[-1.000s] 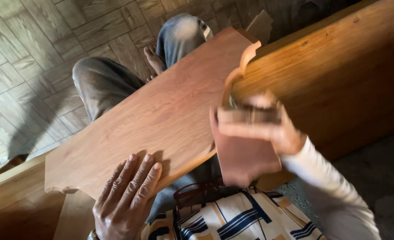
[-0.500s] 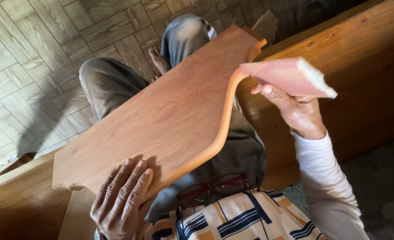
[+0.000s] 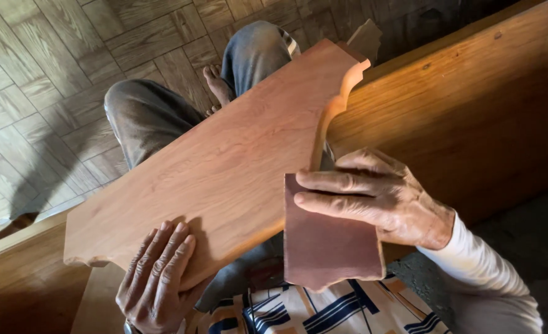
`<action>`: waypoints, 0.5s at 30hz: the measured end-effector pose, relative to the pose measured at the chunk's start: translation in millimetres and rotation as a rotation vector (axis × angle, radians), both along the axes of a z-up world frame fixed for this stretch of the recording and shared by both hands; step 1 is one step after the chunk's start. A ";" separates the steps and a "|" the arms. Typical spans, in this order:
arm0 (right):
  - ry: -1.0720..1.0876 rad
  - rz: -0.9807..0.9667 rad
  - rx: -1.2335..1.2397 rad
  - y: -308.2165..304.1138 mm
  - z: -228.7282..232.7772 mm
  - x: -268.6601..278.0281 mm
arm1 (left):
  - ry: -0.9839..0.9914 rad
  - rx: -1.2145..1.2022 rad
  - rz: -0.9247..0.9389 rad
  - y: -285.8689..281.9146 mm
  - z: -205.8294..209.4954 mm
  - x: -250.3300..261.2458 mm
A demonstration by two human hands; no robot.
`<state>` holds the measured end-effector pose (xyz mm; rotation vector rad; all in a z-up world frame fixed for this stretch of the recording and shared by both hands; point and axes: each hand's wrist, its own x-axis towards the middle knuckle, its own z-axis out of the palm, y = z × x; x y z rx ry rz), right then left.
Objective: Sanding the edges and surfaces of a shaped wooden board with sandpaper
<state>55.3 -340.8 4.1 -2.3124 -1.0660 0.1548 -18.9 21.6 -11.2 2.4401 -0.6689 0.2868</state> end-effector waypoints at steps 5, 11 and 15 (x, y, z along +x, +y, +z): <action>0.121 -0.158 -0.036 -30.3 -43.7 23.2 | -0.012 0.000 -0.048 3.6 -4.2 -2.6; 0.508 -0.124 0.173 -19.3 -27.4 19.2 | -0.014 -0.013 -0.019 2.1 -1.8 -2.8; 0.088 0.054 0.023 -2.0 -9.5 -0.4 | -0.015 -0.010 -0.008 2.2 -4.5 -2.6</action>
